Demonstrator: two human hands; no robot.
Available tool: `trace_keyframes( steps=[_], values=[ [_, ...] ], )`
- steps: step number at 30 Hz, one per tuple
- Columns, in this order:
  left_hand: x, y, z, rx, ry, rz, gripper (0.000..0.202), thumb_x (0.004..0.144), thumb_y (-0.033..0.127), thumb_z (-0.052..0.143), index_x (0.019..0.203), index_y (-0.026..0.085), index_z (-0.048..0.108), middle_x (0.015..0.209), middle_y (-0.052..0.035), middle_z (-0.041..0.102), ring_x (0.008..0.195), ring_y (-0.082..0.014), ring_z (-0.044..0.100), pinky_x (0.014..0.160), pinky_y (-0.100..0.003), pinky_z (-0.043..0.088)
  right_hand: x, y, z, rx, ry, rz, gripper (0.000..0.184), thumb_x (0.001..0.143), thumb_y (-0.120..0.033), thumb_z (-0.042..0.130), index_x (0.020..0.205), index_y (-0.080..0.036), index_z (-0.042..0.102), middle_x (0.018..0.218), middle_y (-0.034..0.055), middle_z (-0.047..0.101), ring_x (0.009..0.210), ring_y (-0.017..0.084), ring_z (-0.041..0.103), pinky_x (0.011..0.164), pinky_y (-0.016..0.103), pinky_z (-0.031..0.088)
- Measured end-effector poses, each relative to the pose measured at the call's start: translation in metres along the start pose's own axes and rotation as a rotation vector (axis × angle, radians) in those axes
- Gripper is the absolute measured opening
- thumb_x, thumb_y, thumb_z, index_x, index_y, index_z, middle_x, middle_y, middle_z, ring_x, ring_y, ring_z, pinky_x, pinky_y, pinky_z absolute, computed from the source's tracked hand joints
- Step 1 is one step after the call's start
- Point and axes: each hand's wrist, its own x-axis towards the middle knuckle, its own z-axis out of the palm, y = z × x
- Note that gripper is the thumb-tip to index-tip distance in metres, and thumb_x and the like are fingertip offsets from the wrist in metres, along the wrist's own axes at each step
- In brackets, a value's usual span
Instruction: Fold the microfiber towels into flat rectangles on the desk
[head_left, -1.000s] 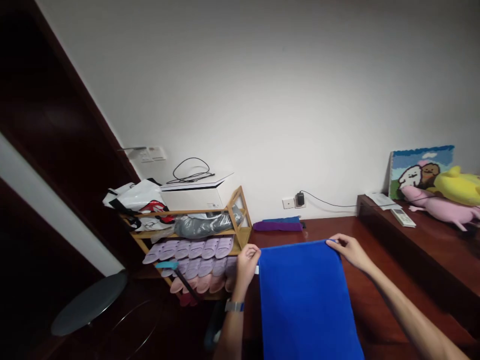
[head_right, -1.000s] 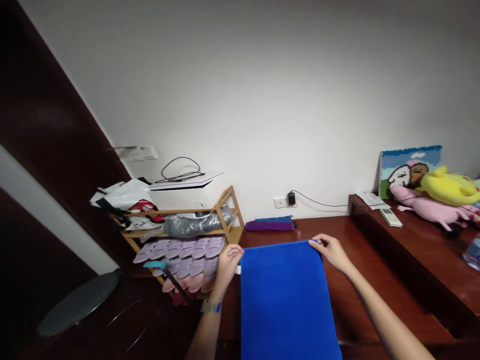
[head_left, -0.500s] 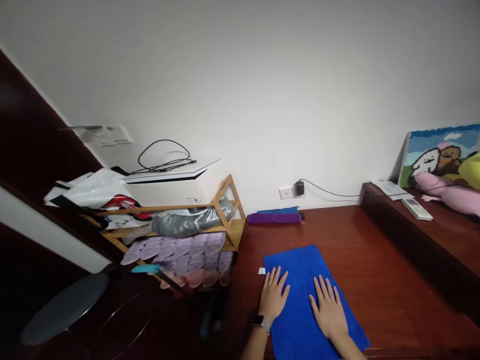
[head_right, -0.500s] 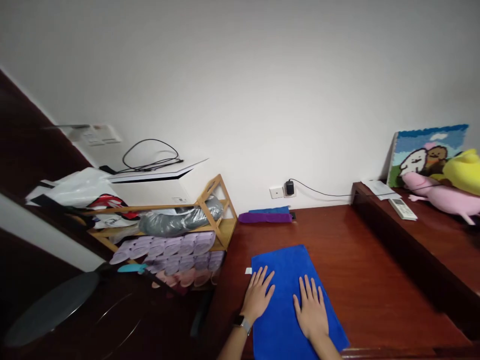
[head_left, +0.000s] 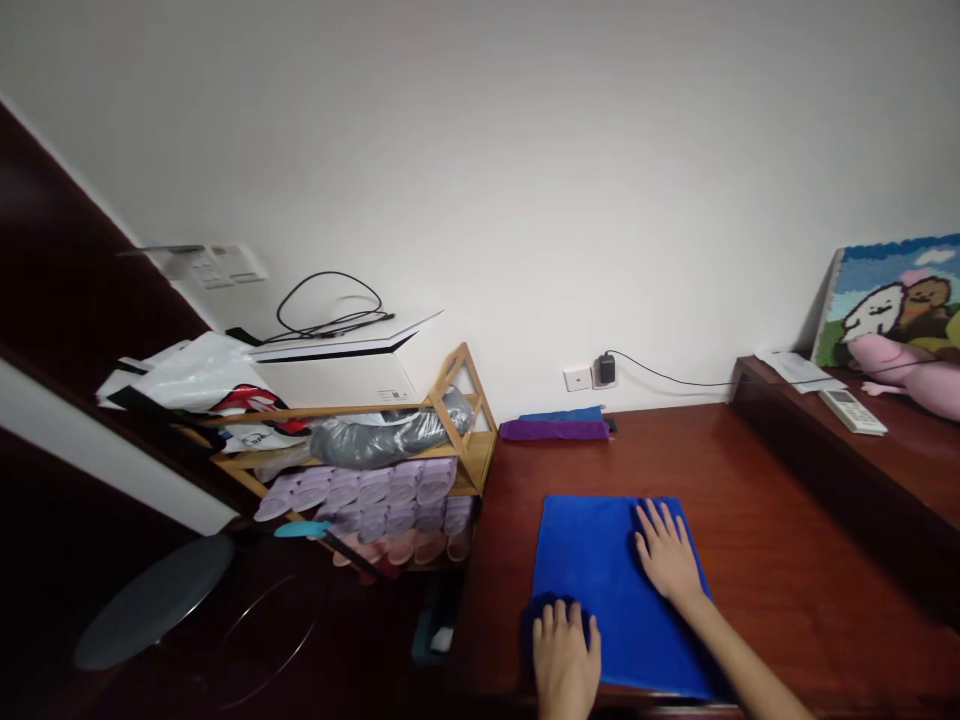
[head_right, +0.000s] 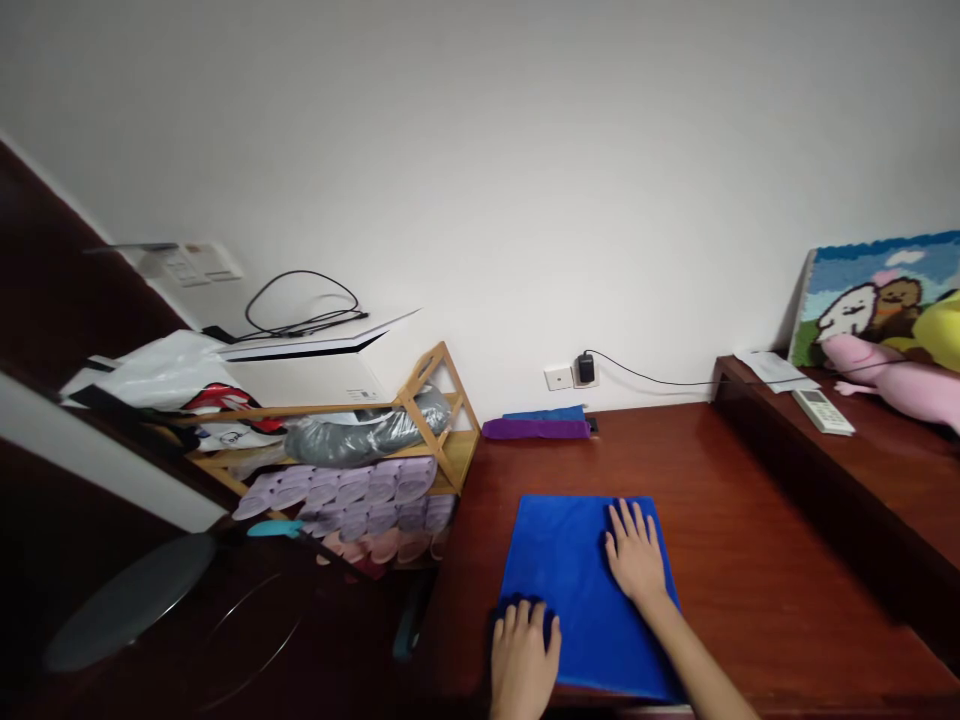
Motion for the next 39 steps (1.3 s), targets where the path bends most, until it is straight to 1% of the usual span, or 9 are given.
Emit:
trace_keyframes(
  steps=[3,7,13,18,23,27,29,32,39],
  values=[
    [0.021,0.004,-0.008,-0.091,0.044,0.15,0.042,0.103,0.028,0.043,0.132,0.025,0.074,0.139,-0.0102,0.07,0.131,-0.0321,0.061,0.114,-0.05,0.046,-0.029,0.012,0.019,-0.054,0.017,0.151,0.073,0.103,-0.051,0.026,0.165,-0.014,0.034,0.174,0.0099,0.026,0.162,0.031,0.018,0.131,0.055,0.013],
    [0.06,0.0,-0.003,-0.136,0.01,0.283,0.051,0.105,0.039,0.049,0.155,0.03,0.053,0.165,-0.0056,0.048,0.152,-0.0313,0.042,0.125,-0.053,0.036,-0.043,0.035,0.017,-0.045,-0.043,0.143,0.074,0.102,-0.053,0.025,0.166,-0.017,0.031,0.173,0.0074,0.029,0.162,0.028,0.02,0.131,0.055,0.015],
    [0.063,-0.013,0.027,-0.068,-0.001,0.294,0.057,0.106,0.041,0.045,0.163,0.034,0.038,0.17,-0.0053,0.039,0.157,-0.032,0.035,0.126,-0.058,0.034,-0.011,0.045,-0.007,0.022,-0.035,0.092,0.072,0.103,-0.051,0.025,0.165,-0.016,0.035,0.171,0.0082,0.033,0.161,0.026,0.024,0.132,0.051,0.014],
    [0.063,-0.014,0.017,-0.064,-0.006,0.282,0.053,0.107,0.043,0.045,0.159,0.033,0.047,0.164,-0.0063,0.05,0.151,-0.0334,0.045,0.122,-0.058,0.039,0.005,0.049,-0.004,0.019,-0.106,0.093,0.075,0.104,-0.051,0.02,0.167,-0.012,0.027,0.173,0.0078,0.028,0.162,0.024,0.018,0.133,0.048,0.012],
    [0.093,0.036,0.014,-0.122,0.097,0.264,0.046,0.108,0.032,0.04,0.147,0.021,0.062,0.151,-0.0127,0.062,0.143,-0.0314,0.053,0.122,-0.054,0.04,0.004,0.052,0.003,0.013,-0.091,0.094,0.077,0.104,-0.052,0.02,0.167,-0.008,0.022,0.175,0.0086,0.021,0.163,0.024,0.014,0.133,0.047,0.01],
    [0.122,0.1,0.039,-0.203,0.018,0.497,0.048,0.109,0.039,0.04,0.154,0.029,0.053,0.164,-0.0072,0.049,0.153,-0.0272,0.042,0.127,-0.052,0.033,0.005,0.054,0.003,0.003,-0.105,0.085,0.075,0.103,-0.048,0.021,0.167,-0.009,0.024,0.175,0.0083,0.021,0.163,0.024,0.015,0.133,0.047,0.011],
    [0.131,0.114,0.052,-0.227,-0.032,0.508,0.049,0.109,0.045,0.039,0.155,0.033,0.052,0.165,-0.0065,0.047,0.154,-0.0274,0.041,0.127,-0.053,0.034,0.006,0.055,0.005,0.004,-0.108,0.079,0.074,0.103,-0.048,0.023,0.167,-0.01,0.027,0.174,0.008,0.022,0.163,0.024,0.016,0.133,0.047,0.012],
    [0.14,0.093,0.06,-0.222,-0.051,0.42,0.05,0.108,0.05,0.04,0.155,0.038,0.051,0.166,-0.0059,0.046,0.154,-0.0281,0.041,0.126,-0.055,0.034,0.007,0.057,0.008,0.019,-0.09,0.081,0.074,0.103,-0.049,0.023,0.167,-0.012,0.027,0.174,0.0072,0.023,0.163,0.024,0.017,0.132,0.048,0.013],
    [0.152,-0.033,0.036,-0.012,-0.052,0.138,0.056,0.107,0.047,0.039,0.16,0.031,0.045,0.168,-0.0066,0.042,0.157,-0.0293,0.035,0.127,-0.054,0.032,0.006,0.053,0.006,0.001,-0.109,0.1,0.076,0.104,-0.053,0.02,0.168,-0.014,0.02,0.175,0.0052,0.021,0.163,0.022,0.013,0.133,0.045,0.008]
  ],
)
